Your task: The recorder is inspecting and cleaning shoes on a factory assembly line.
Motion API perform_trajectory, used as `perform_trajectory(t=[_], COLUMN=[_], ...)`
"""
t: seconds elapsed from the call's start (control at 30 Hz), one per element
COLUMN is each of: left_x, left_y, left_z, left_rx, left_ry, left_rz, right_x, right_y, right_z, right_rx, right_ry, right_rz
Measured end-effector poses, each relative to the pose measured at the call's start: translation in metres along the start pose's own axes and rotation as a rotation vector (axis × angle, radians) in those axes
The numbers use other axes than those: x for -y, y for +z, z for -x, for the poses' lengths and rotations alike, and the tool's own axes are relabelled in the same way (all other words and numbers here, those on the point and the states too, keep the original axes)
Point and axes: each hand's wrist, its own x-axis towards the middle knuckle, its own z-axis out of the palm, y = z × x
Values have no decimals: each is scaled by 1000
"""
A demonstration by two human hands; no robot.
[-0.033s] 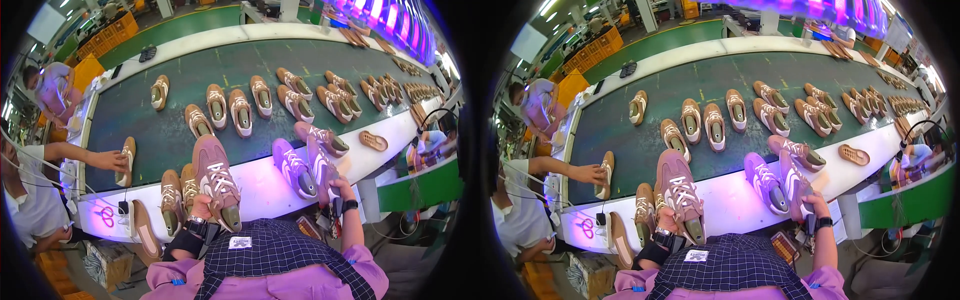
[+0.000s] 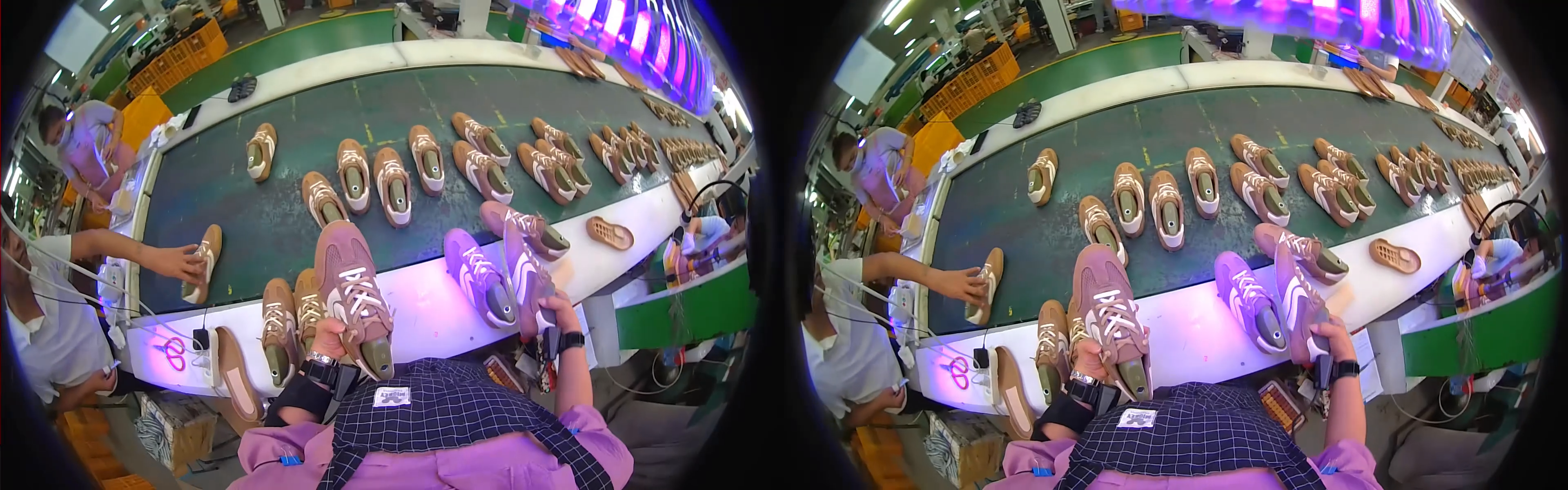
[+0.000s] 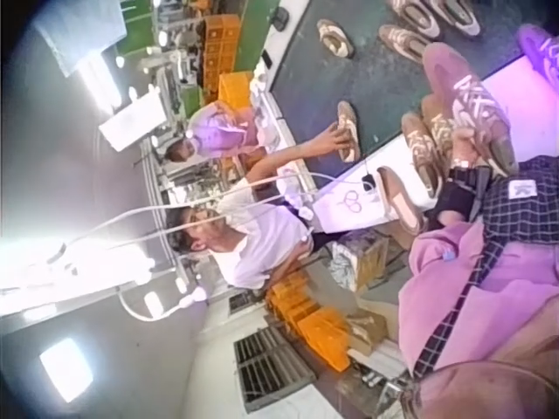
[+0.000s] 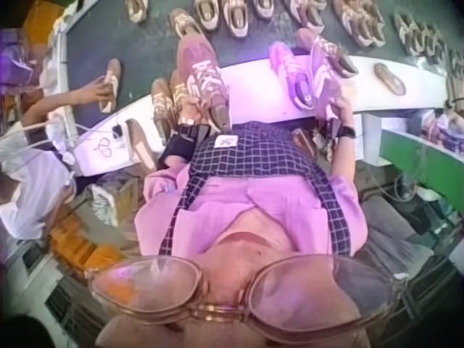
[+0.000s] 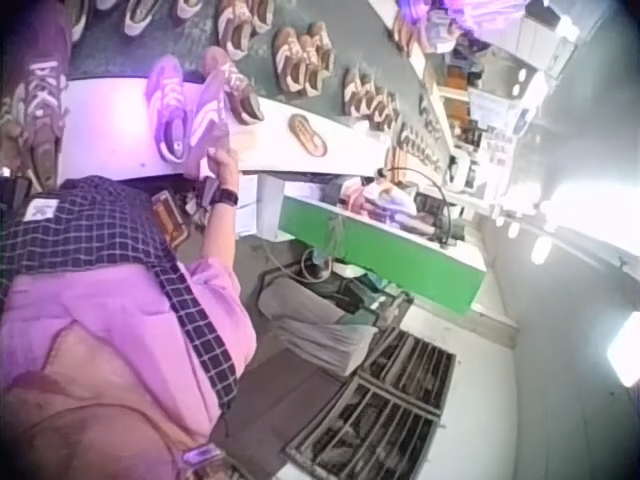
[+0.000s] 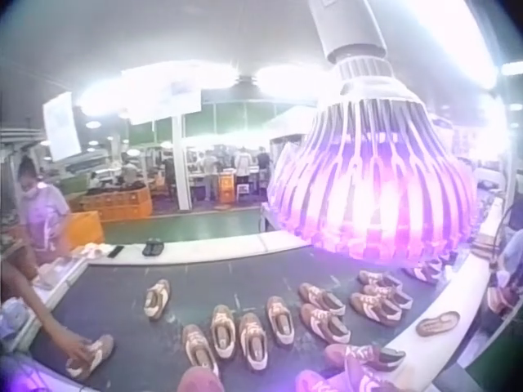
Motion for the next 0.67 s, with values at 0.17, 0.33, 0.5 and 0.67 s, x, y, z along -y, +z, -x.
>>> perform_trajectory(t=[0.17,0.33,0.5,0.67], left_x=[-2,13,19,1], left_y=[47,99,74,76], left_z=[-27,-65,-85,-95], left_rx=[177,286,299,441], left_ry=[-97,-139,-28,22], left_rz=[47,111,178,177], right_x=[65,95,127,149], right_y=[56,112,147,164], right_z=[40,41,40,31], right_rx=[77,303,430,483], right_ry=[-107,-203,-254,-608], right_rz=[-267,-187,-97,-12])
